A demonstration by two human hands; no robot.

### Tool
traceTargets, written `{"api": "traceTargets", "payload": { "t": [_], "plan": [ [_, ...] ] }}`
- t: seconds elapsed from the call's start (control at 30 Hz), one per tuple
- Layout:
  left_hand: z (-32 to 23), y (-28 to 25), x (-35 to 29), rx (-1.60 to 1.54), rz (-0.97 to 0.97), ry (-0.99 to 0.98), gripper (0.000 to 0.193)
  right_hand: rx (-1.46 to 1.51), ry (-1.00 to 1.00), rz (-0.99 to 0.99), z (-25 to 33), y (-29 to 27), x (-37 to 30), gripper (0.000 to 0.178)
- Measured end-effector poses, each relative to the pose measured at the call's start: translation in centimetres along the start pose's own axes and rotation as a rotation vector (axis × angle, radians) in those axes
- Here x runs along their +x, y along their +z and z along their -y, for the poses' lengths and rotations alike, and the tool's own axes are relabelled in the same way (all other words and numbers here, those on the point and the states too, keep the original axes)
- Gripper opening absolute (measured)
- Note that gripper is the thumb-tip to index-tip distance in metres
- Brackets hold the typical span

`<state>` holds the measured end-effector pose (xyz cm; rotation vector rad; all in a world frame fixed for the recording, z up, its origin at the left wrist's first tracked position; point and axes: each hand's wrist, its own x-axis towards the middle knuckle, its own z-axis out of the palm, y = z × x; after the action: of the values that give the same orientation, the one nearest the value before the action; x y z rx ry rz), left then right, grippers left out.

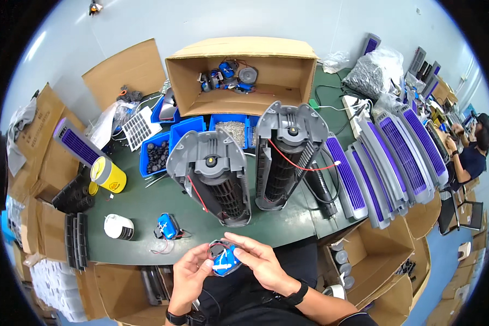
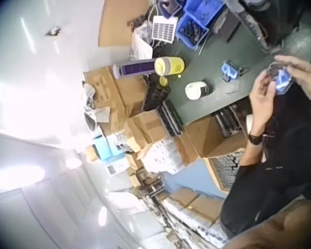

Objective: The person assembles a portable electronic device by connecting internal wires and securing the casing. They use a hot glue gun to apply adhesive to the device's frame and attach a black plastic grille. The person also handles a small blue battery pack and connects its wires to the device.

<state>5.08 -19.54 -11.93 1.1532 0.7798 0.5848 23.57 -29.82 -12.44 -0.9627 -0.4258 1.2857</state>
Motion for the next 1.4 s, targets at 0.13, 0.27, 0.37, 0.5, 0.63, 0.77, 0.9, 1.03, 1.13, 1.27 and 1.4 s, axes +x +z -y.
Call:
{"api": "traceTargets", "payload": {
  "t": [0.13,0.27,0.37,0.5,0.63,0.77,0.9,1.03,1.13,1.27,1.4],
  "plan": [
    [0.1,0.0,0.9,-0.018,0.004,0.055,0.049,-0.019,0.117,0.075,1.1,-1.4,-0.5,0.046],
    [-0.3,0.5,1.2,0.006,0.035,0.033,0.043,-0.101,0.131,0.098,0.5,-1.9,-0.3,0.045],
    [-0.4,0.4,1.1,-0.02,0.016,-0.002,0.042,-0.111,0.053,0.044,0.0,-1.3,-0.3,0.037],
    [-0.1,-0.8,1.1,-0.162,0.017,-0.11,0.041,-0.029,-0.028,-0.041,-0.7,-1.3,-0.2,0.034],
    [0.0,0.4,0.8,-0.106,0.018,-0.062,0.036,-0.115,-0.095,-0.073,-1.6,-1.4,0.0,0.034],
    [1.5,1.1,1.2,-0.056,-0.088,-0.006,0.022,-0.207,-0.112,-0.06,-1.3,-0.6,-0.3,0.034],
    [1.4,2.3,1.6,0.141,-0.205,0.17,0.014,-0.21,-0.093,-0.059,-1.7,-0.5,-0.5,0.035],
    [0.9,2.5,1.5,0.574,-0.241,0.457,0.012,-0.275,-0.035,-0.01,-1.2,-0.9,-0.4,0.04],
    [1.4,2.3,1.5,0.553,-0.251,0.492,0.012,-0.229,0.055,0.037,0.0,-0.9,0.0,0.043],
    [1.4,2.3,1.9,0.343,-0.212,0.442,0.012,-0.177,0.135,0.067,0.8,-1.5,0.3,0.042],
    [1.2,2.5,1.8,0.084,-0.121,0.337,0.014,-0.175,0.121,0.035,0.8,-1.3,0.4,0.039]
  ]
}}
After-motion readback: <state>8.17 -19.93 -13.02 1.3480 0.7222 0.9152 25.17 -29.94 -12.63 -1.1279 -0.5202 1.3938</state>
